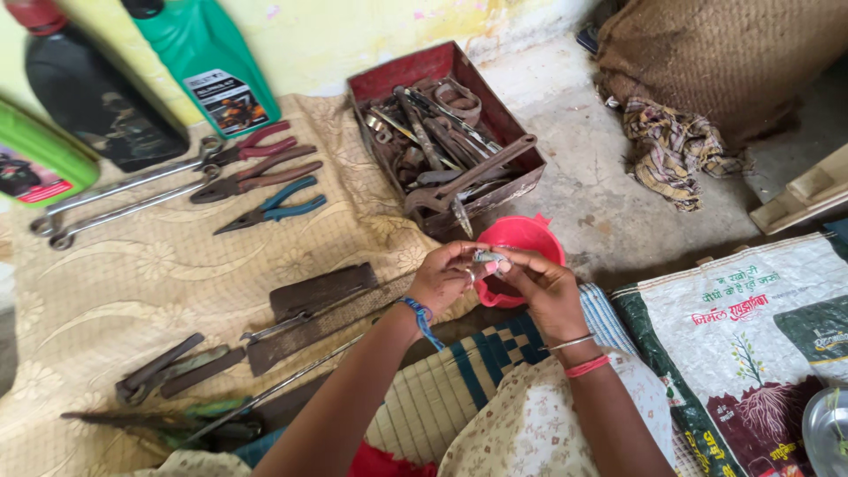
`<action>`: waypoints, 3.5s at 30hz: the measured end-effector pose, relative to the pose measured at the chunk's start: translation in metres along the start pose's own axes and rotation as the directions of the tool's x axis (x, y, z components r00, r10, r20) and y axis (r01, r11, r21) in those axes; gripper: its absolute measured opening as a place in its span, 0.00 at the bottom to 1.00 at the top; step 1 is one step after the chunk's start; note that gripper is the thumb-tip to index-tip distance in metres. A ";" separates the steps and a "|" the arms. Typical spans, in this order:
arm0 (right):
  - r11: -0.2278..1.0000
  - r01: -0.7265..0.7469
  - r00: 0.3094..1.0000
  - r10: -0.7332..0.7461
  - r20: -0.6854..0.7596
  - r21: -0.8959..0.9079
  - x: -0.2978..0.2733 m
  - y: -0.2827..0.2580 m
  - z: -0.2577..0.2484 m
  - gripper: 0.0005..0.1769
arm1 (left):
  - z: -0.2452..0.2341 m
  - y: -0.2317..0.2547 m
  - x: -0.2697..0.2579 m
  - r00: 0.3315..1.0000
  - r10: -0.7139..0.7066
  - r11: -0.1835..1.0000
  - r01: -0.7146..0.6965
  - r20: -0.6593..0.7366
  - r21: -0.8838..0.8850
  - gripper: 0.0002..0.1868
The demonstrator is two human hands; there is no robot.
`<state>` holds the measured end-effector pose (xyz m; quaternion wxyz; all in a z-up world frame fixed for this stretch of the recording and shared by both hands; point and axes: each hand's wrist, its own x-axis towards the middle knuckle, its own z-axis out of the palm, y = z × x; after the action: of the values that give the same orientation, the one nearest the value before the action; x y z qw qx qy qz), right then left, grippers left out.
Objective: The person wipes various metal tools including wrenches, pliers, and screwdrivers with a red cloth, applies oil from a bottle to them, and organizes them on a patterned mat near a red tool box.
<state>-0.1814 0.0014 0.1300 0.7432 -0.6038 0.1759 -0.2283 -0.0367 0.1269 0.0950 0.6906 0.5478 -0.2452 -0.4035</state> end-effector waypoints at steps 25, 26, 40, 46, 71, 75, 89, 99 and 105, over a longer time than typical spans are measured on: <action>0.951 -0.308 0.915 0.298 0.273 -0.009 -0.078 0.034 0.115 0.13 | -0.136 -0.017 -0.173 0.985 0.108 0.992 -0.097 -0.136 0.080 0.08; 0.951 -0.308 0.913 0.298 0.279 -0.008 -0.078 0.034 0.121 0.13 | -0.142 -0.015 -0.178 0.979 0.143 0.982 -0.122 -0.143 0.141 0.08; 0.916 -0.400 0.879 0.375 0.295 0.029 -0.072 0.073 0.178 0.10 | -0.178 0.007 -0.252 0.925 -0.010 0.983 0.079 -0.381 0.166 0.07; 0.813 -0.526 0.824 0.416 0.384 0.248 -0.077 0.048 0.201 0.11 | -0.202 -0.028 -0.271 0.964 0.095 0.988 -0.122 -0.250 -0.095 0.10; 0.908 -0.389 0.855 0.419 0.306 -0.158 -0.073 0.077 0.271 0.17 | -0.222 -0.057 -0.294 0.858 0.107 0.991 -0.130 -0.503 -0.011 0.07; 0.913 -0.237 0.820 0.371 0.436 -0.332 -0.070 0.083 0.278 0.18 | -0.215 -0.054 -0.284 0.853 0.152 0.970 -0.225 -0.500 -0.089 0.07; 0.738 -0.402 0.812 0.561 0.161 -0.542 -0.043 0.099 0.248 0.25 | -0.221 -0.014 -0.278 0.708 -0.035 0.999 0.050 -0.706 0.001 0.11; 0.806 -0.551 0.833 0.548 -0.078 -0.214 -0.066 0.078 0.201 0.23 | -0.216 -0.075 -0.274 0.897 0.045 0.187 0.425 -0.440 0.886 0.16; 0.822 -0.559 0.825 0.538 -0.173 -0.111 -0.067 0.097 0.157 0.18 | -0.211 -0.060 -0.281 0.802 0.477 0.237 0.277 -0.360 0.931 0.11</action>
<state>-0.1406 0.1828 0.0670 0.7139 -0.5674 0.4093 -0.0301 -0.0446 0.4724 0.0075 0.2672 0.9274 -0.2510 0.0741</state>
